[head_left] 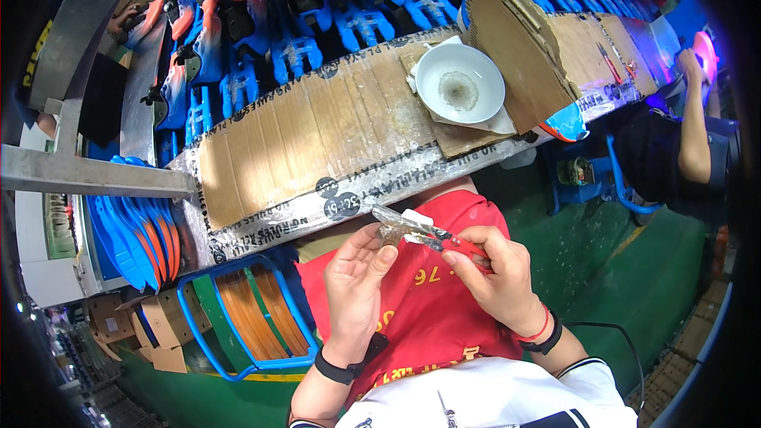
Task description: Applying adhesive and cleaning shoe components on a factory assembly line.
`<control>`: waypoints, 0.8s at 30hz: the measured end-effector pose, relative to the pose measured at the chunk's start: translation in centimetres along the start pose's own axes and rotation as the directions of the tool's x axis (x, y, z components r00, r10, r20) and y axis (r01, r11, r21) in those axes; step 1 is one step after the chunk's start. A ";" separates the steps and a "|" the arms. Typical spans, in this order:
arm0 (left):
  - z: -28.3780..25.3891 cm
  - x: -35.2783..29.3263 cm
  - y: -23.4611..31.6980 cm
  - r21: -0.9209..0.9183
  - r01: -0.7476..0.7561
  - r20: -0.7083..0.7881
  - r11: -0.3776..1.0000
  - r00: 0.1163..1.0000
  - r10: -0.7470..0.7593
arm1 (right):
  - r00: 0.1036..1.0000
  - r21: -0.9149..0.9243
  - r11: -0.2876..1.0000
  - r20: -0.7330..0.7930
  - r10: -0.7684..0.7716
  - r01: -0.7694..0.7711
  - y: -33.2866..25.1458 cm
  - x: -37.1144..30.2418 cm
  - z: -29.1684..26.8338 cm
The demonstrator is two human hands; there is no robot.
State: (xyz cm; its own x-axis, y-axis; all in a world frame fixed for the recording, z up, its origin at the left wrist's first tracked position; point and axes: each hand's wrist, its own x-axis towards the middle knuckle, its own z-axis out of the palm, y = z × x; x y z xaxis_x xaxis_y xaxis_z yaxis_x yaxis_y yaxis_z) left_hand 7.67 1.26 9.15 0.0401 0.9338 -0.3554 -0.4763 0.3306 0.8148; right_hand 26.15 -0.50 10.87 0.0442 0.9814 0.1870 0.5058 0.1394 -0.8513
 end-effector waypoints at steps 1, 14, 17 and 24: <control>0.0 0.0 0.0 0.000 0.000 0.000 1.000 1.000 0.000 | 1.000 0.030 1.000 -0.004 -0.005 0.005 -0.1 -0.1 0.1; -0.1 0.1 0.1 -0.043 -0.016 -0.016 0.999 1.000 0.016 | 1.000 -0.048 0.999 -0.001 0.000 0.000 -0.1 0.4 -0.7; -0.3 0.0 0.2 -0.060 -0.002 -0.006 0.998 1.000 0.001 | 1.000 -0.084 0.996 0.008 -0.003 0.003 -0.3 0.4 -0.8; -0.5 -0.1 0.1 -0.061 0.045 0.022 0.997 0.999 -0.043 | 1.000 -0.079 0.997 0.008 -0.004 0.005 -0.4 0.6 -0.7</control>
State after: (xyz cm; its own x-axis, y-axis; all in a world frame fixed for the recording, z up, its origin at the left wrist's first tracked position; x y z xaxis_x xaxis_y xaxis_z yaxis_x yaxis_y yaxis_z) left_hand 7.17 1.09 9.01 0.0799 0.9214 -0.3804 -0.5269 0.3630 0.7685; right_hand 26.59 -0.06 11.62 0.0354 0.9818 0.1864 0.5725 0.1330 -0.8091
